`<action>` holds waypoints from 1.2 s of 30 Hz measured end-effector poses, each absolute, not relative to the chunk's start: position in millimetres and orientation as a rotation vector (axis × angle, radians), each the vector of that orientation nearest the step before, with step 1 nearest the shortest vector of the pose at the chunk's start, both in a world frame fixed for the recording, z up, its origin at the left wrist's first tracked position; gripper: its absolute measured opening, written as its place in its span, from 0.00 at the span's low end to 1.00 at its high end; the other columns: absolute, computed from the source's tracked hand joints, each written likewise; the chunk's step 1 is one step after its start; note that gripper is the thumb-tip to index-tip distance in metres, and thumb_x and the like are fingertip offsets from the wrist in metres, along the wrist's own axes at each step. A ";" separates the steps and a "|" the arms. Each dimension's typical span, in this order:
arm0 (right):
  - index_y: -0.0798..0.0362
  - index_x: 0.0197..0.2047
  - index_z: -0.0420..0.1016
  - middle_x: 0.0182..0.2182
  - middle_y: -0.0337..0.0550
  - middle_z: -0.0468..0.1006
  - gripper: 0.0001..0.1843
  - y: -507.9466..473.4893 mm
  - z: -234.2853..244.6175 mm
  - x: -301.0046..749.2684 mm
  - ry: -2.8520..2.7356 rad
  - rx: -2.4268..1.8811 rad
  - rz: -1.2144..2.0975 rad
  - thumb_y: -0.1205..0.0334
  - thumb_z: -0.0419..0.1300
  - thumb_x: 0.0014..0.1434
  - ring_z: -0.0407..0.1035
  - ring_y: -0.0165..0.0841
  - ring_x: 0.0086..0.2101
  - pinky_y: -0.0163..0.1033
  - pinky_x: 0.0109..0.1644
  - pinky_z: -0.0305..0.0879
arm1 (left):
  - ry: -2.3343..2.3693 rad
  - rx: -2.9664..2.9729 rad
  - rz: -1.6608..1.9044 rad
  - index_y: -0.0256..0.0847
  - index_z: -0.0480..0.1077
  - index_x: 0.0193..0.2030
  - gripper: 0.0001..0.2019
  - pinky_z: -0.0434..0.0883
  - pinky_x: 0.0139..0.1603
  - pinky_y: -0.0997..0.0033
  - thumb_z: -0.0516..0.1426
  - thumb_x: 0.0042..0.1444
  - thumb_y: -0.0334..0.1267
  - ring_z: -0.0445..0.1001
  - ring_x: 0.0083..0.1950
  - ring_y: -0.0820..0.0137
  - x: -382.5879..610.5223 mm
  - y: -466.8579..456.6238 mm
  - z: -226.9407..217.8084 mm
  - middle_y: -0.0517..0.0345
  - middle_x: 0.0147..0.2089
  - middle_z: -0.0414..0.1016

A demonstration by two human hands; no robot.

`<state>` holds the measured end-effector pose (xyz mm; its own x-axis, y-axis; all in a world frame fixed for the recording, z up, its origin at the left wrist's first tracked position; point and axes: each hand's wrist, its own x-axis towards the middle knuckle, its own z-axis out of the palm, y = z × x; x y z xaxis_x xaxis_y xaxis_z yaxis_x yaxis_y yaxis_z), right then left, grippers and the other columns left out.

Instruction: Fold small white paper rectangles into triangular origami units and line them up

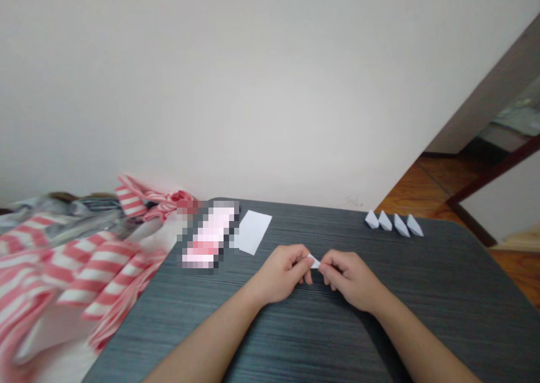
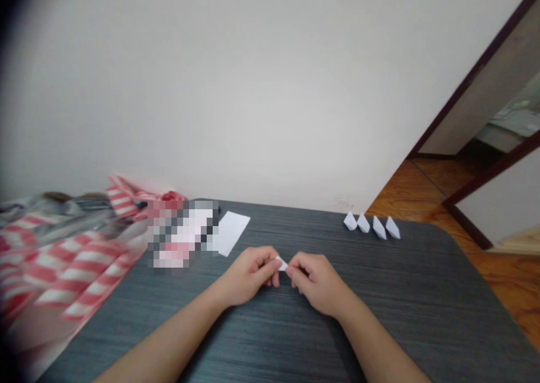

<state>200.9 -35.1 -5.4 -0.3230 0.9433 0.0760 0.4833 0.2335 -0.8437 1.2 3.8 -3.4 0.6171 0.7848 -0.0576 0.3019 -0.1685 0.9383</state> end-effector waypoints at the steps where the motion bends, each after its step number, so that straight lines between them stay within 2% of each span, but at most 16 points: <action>1: 0.53 0.27 0.70 0.20 0.34 0.71 0.13 -35.2 -5.6 200.9 -1.909 -1.304 0.989 0.65 0.55 0.64 0.66 0.26 0.21 0.30 0.27 0.60 | 0.886 1.733 0.552 0.37 0.70 0.30 0.17 0.65 0.29 0.77 0.51 0.65 0.44 0.70 0.27 0.74 1.3 3.8 -3.3 0.57 0.27 0.76; 4: 0.53 0.27 0.70 0.20 0.34 0.72 0.12 -35.3 -6.1 202.1 -1.913 -1.307 0.973 0.65 0.55 0.64 0.66 0.27 0.21 0.31 0.28 0.60 | 0.854 1.674 0.592 0.37 0.70 0.33 0.14 0.65 0.29 0.77 0.51 0.64 0.43 0.70 0.26 0.74 2.7 3.6 -4.4 0.57 0.28 0.75; 6: 0.53 0.27 0.69 0.19 0.34 0.71 0.12 -35.1 -6.5 203.4 -1.923 -1.316 0.952 0.66 0.55 0.63 0.66 0.27 0.21 0.31 0.27 0.60 | 0.844 1.615 0.642 0.38 0.70 0.42 0.10 0.66 0.28 0.77 0.53 0.63 0.42 0.69 0.26 0.75 3.7 3.6 -5.8 0.59 0.31 0.75; 8: 0.53 0.26 0.68 0.18 0.34 0.70 0.13 -34.6 -6.8 204.3 -1.932 -1.325 0.929 0.66 0.55 0.63 0.65 0.27 0.21 0.31 0.27 0.59 | 0.852 1.595 0.674 0.40 0.70 0.48 0.11 0.66 0.28 0.76 0.55 0.61 0.40 0.69 0.26 0.75 4.3 3.9 -6.7 0.60 0.33 0.74; 9: 0.53 0.26 0.68 0.18 0.34 0.70 0.13 -34.4 -6.8 204.6 -1.928 -1.331 0.923 0.65 0.55 0.63 0.65 0.27 0.21 0.32 0.27 0.59 | 0.860 1.618 0.671 0.40 0.71 0.48 0.11 0.66 0.29 0.76 0.56 0.60 0.40 0.70 0.27 0.75 4.3 4.2 -6.6 0.60 0.34 0.74; 13: 0.53 0.28 0.70 0.17 0.33 0.70 0.13 -34.3 -6.8 203.9 -1.859 -1.343 0.970 0.63 0.53 0.65 0.65 0.27 0.19 0.31 0.27 0.59 | 0.891 1.806 0.613 0.38 0.75 0.37 0.10 0.64 0.31 0.76 0.55 0.61 0.41 0.68 0.30 0.73 3.6 5.6 -3.9 0.59 0.31 0.73; 20: 0.52 0.38 0.70 0.23 0.35 0.76 0.03 -34.4 -12.3 201.0 -1.745 -1.201 1.186 0.63 0.56 0.63 0.71 0.28 0.24 0.33 0.32 0.66 | 0.904 1.856 0.600 0.39 0.76 0.38 0.12 0.62 0.32 0.76 0.53 0.63 0.40 0.67 0.30 0.73 3.4 6.3 -2.9 0.59 0.31 0.74; 28: 0.51 0.40 0.67 0.25 0.35 0.76 0.05 -33.9 -13.9 199.5 -1.679 -1.148 1.232 0.60 0.59 0.63 0.72 0.29 0.24 0.33 0.31 0.67 | 0.830 1.920 0.578 0.40 0.77 0.35 0.13 0.64 0.36 0.75 0.53 0.63 0.39 0.70 0.32 0.71 2.3 7.7 1.9 0.59 0.29 0.74; 36: 0.52 0.41 0.73 0.22 0.36 0.76 0.06 -32.8 -12.5 199.8 -1.809 -1.211 1.061 0.59 0.60 0.63 0.71 0.29 0.22 0.32 0.29 0.65 | 0.830 1.937 0.589 0.39 0.76 0.35 0.10 0.63 0.35 0.75 0.54 0.62 0.37 0.68 0.33 0.71 2.7 5.7 2.6 0.59 0.29 0.73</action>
